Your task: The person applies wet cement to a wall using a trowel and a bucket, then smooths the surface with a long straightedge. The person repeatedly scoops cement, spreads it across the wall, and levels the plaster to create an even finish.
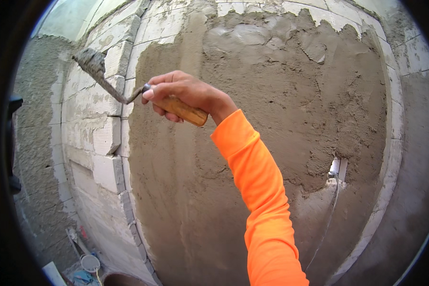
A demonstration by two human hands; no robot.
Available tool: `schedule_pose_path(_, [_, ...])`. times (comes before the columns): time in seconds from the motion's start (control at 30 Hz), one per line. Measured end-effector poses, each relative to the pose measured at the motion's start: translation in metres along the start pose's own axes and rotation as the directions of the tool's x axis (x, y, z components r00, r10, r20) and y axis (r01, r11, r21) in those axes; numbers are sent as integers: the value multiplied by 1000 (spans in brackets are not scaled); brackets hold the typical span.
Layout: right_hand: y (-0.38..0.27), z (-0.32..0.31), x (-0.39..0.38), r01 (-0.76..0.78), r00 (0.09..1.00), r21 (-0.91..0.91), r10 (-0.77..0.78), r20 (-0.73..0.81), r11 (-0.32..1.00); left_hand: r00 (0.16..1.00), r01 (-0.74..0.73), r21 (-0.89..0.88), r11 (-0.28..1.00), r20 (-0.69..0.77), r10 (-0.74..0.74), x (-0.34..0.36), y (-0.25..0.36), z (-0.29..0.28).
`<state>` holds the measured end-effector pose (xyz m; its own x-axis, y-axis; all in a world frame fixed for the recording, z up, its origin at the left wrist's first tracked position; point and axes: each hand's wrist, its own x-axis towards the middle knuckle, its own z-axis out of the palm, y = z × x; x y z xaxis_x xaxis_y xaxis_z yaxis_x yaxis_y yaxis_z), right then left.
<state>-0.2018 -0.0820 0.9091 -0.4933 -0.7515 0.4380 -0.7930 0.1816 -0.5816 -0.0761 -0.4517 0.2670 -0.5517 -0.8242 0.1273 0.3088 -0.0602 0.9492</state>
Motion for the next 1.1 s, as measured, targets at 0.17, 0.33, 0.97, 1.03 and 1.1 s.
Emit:
schedule_pose_path(0.17, [-10, -142, 66, 353, 930, 306, -367, -13, 884, 991, -20, 13, 1000, -133, 21, -4, 15, -27])
schedule_pose_path(0.33, [79, -123, 81, 591, 753, 627, -69, -654, 507, 981, 56, 103, 993, -193, -36, -3, 9, -52])
schedule_pose_path(0.97, [-2, -136, 23, -717, 450, -570, -358, -818, 401, 992, 123, 214, 969, -21, -121, 9, -63, -69])
schedule_pose_path(1.03, [-21, -185, 43, -788, 393, -508, -351, -850, 347, 990, 139, 223, 965, -22, -138, 9, -61, -65])
schedule_pose_path(1.1, [-31, -219, 63, -811, 359, -438, -262, -896, 386, 988, 153, 223, 963, -29, -150, 8, -59, -60])
